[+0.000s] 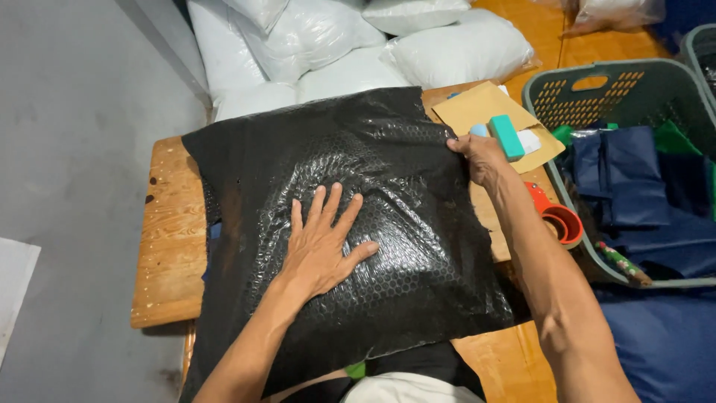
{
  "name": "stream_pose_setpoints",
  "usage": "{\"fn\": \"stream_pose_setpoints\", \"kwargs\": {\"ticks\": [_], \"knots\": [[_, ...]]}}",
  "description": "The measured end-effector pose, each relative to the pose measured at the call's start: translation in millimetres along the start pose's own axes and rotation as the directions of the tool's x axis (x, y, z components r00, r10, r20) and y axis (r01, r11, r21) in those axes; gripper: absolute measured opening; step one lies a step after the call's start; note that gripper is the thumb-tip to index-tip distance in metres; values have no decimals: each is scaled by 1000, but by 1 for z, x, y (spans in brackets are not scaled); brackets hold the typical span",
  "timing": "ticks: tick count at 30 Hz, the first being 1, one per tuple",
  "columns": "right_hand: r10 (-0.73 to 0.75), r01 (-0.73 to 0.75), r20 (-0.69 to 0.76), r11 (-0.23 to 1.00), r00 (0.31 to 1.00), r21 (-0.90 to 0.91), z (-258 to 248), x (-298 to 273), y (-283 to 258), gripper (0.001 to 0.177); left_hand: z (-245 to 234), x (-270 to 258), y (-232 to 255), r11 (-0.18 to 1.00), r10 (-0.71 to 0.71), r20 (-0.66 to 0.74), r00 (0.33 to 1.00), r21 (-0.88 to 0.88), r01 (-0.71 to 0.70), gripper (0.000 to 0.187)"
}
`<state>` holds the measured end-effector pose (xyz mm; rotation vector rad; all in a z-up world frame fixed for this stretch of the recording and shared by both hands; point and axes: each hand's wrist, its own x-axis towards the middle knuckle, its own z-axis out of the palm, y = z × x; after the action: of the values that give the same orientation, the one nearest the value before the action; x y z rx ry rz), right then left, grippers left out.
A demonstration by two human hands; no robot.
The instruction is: The person wraps a blue item in black bubble wrap on a wooden table, smooths the wrap, and seals the edges with clear tape using a red tape dispenser. The person repeats the wrapping and taping process on another package.
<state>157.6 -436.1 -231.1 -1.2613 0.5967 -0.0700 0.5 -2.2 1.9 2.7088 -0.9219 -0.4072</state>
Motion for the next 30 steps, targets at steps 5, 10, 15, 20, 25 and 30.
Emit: {"fn": "stream_pose_setpoints", "kwargs": {"ticks": [5, 10, 15, 20, 25, 30], "knots": [[-109, 95, -104, 987, 989, -132, 1, 17, 21, 27, 1, 1, -2, 1000, 0, -10, 1000, -1, 0, 90], [-755, 508, 46, 394, 654, -766, 70, -135, -39, 37, 0, 0, -1, 1000, 7, -37, 999, 4, -7, 91], [-839, 881, 508, -80, 193, -466, 145, -284, -62, 34, 9, 5, -7, 998, 5, -42, 999, 63, -2, 90], [-313, 723, 701, -60, 641, -688, 153, -326, -42, 94, 19, 5, -11, 991, 4, -144, 990, 133, 15, 83], [-464, 686, 586, 68, 665, -725, 123, -291, -33, 86, 9, 3, 1, 985, -39, -81, 996, 165, 52, 80], [-726, 313, 218, -4, 652, -950, -21, -244, -1, 71, 9, 5, -1, 990, -68, -72, 995, 122, 76, 87]]}}
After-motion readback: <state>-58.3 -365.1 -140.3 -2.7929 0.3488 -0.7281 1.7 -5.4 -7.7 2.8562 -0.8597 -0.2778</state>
